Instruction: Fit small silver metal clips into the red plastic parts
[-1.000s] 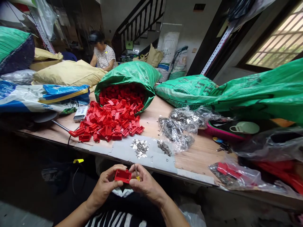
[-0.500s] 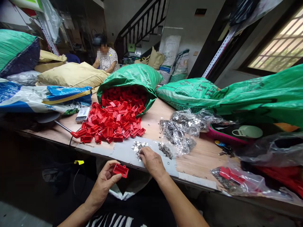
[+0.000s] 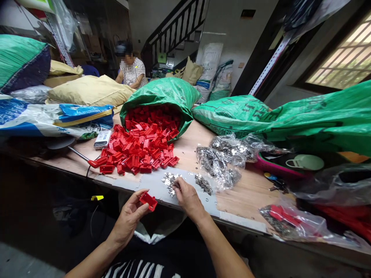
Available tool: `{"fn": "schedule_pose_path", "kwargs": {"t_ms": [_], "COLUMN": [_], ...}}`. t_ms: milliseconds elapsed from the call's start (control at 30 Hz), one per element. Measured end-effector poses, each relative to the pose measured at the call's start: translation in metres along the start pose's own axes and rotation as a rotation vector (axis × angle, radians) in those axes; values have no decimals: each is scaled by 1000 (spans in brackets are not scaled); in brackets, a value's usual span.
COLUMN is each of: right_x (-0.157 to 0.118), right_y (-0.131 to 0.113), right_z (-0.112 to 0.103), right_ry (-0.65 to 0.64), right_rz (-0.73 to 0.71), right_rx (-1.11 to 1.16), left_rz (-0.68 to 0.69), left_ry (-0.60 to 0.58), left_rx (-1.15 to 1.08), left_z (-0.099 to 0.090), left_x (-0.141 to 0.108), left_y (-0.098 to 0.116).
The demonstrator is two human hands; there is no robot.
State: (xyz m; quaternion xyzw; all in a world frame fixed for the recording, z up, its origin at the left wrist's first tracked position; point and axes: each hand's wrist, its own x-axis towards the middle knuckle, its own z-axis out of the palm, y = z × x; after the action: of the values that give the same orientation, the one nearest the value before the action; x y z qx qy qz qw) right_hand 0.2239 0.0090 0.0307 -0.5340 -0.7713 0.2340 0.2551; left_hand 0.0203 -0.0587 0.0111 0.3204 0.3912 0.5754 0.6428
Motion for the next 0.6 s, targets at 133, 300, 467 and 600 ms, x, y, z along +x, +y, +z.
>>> {"fn": "schedule_pose_path", "kwargs": {"t_ms": [133, 300, 467, 600], "right_x": [-9, -18, -21, -22], "right_y": [-20, -39, -46, -46], "right_z": [-2, 0, 5, 9], "right_ry": [-37, -63, -41, -5], "right_rz": [-30, -86, -226, -341], "right_rx": [219, 272, 152, 81], "left_rz": [-43, -36, -35, -27], "left_ry": [14, 2, -18, -31], "left_rx": [-59, -77, -70, -57], "left_z": [8, 11, 12, 12], "left_x": [4, 7, 10, 11], "left_y": [7, 7, 6, 7]}}
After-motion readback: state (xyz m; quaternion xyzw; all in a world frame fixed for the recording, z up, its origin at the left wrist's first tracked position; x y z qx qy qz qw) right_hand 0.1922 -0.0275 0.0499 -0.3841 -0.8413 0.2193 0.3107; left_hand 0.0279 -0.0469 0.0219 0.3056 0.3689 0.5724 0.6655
